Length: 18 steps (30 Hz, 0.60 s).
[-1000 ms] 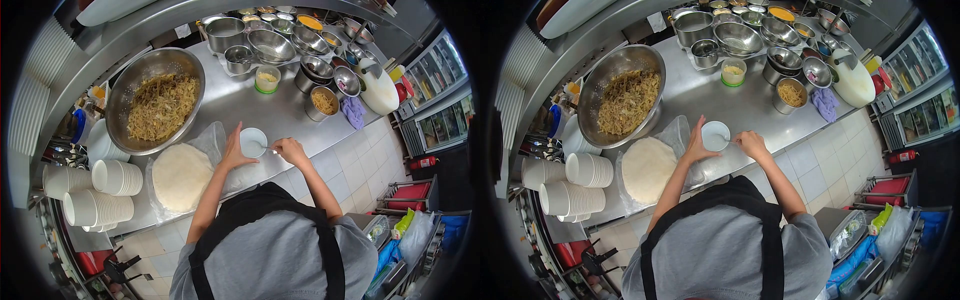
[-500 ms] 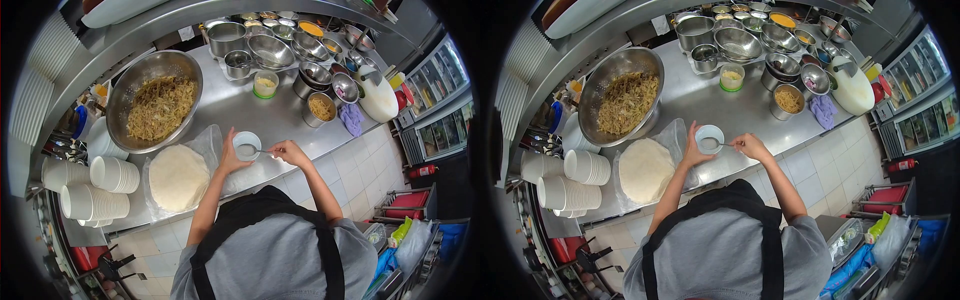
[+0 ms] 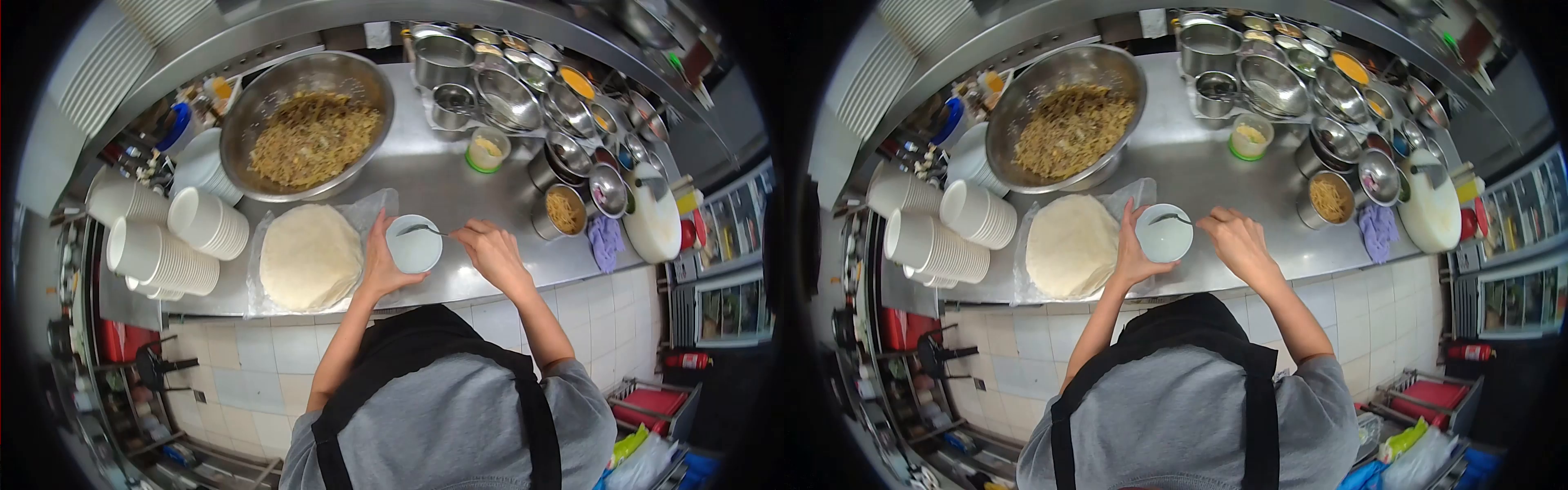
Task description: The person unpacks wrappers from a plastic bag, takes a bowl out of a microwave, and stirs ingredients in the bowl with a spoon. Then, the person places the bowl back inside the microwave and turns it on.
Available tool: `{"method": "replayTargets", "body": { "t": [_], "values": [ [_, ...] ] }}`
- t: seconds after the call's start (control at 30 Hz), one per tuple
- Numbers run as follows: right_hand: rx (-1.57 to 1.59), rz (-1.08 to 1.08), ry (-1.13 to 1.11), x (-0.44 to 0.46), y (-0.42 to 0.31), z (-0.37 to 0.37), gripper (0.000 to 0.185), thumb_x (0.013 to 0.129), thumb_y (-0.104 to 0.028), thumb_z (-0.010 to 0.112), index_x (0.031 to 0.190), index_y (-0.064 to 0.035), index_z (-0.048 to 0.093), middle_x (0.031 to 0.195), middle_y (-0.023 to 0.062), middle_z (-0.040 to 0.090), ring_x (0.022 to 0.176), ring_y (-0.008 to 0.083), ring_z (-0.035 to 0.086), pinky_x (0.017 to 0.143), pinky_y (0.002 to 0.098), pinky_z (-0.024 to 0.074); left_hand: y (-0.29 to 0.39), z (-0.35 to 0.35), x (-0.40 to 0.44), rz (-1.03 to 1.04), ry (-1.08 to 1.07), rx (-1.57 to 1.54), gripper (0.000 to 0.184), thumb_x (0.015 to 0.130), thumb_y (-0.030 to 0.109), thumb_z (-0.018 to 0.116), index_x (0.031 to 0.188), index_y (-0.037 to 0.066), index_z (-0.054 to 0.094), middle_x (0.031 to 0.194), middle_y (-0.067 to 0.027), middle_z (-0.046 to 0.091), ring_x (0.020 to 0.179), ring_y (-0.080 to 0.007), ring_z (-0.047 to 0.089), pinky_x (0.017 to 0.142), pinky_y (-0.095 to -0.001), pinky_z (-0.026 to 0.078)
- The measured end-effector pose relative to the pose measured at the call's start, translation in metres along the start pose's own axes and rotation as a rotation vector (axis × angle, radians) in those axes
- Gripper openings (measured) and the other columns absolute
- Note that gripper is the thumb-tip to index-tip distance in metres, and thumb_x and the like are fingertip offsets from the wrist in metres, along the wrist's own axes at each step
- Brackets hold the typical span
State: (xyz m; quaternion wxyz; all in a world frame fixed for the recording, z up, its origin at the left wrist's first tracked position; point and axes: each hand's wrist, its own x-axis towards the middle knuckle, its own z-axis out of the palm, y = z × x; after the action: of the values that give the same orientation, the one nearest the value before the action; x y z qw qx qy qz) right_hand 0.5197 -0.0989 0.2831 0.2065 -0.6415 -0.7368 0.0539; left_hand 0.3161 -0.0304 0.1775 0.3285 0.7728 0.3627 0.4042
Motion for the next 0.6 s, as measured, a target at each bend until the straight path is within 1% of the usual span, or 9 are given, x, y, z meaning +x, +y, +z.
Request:
{"method": "replayTargets", "body": {
  "t": [0.03,0.13,0.4,0.53,0.6],
  "values": [
    [-0.019,-0.033,-0.016,0.005,-0.005,0.001,0.016,0.080,-0.007,0.060,0.092,-0.0097,0.069,0.082,0.0061,0.061,0.080,0.0283,0.061,0.064,0.0415,0.0495,0.003,-0.006,-0.005,-0.016,0.026,0.018,0.130,0.044,0.028,0.087,0.142,-0.003,0.008,0.128,-0.0184,0.045,0.120,-0.0372,0.040,0.103,-0.0465,0.030],
    [-0.040,-0.192,-0.054,0.018,-0.024,0.000,0.023,0.069,0.001,0.056,0.087,-0.0072,0.067,0.081,0.0062,0.060,0.078,0.0271,0.061,0.058,0.0390,0.0526,0.011,-0.026,-0.019,-0.070,0.106,0.019,0.130,0.044,0.028,0.087,0.142,-0.002,0.008,0.128,-0.0188,0.045,0.120,-0.0373,0.041,0.103,-0.0467,0.030],
    [-0.002,-0.505,-0.273,0.042,-0.088,-0.016,0.020,0.071,-0.001,0.055,0.086,-0.0066,0.066,0.081,0.0063,0.059,0.078,0.0256,0.061,0.061,0.0387,0.0514,0.028,-0.091,-0.075,-0.241,0.370,0.096,0.130,0.044,0.028,0.087,0.143,0.000,0.008,0.127,-0.0179,0.045,0.117,-0.0360,0.044,0.102,-0.0471,0.032],
    [0.035,-0.661,-0.340,0.051,-0.135,0.005,0.021,0.072,-0.002,0.056,0.088,-0.0078,0.067,0.081,0.0061,0.059,0.078,0.0244,0.061,0.064,0.0373,0.0510,0.028,-0.129,-0.111,-0.311,0.476,0.145,0.130,0.044,0.028,0.087,0.143,0.000,0.008,0.126,-0.0176,0.046,0.118,-0.0356,0.044,0.102,-0.0473,0.032],
    [0.064,-0.701,-0.365,0.056,-0.168,0.018,0.022,0.072,-0.003,0.056,0.090,-0.0085,0.068,0.080,0.0059,0.059,0.078,0.0240,0.061,0.065,0.0370,0.0509,0.030,-0.153,-0.129,-0.343,0.526,0.174,0.130,0.044,0.028,0.087,0.143,0.000,0.008,0.125,-0.0176,0.047,0.118,-0.0356,0.044,0.102,-0.0475,0.031]
  ]
}}
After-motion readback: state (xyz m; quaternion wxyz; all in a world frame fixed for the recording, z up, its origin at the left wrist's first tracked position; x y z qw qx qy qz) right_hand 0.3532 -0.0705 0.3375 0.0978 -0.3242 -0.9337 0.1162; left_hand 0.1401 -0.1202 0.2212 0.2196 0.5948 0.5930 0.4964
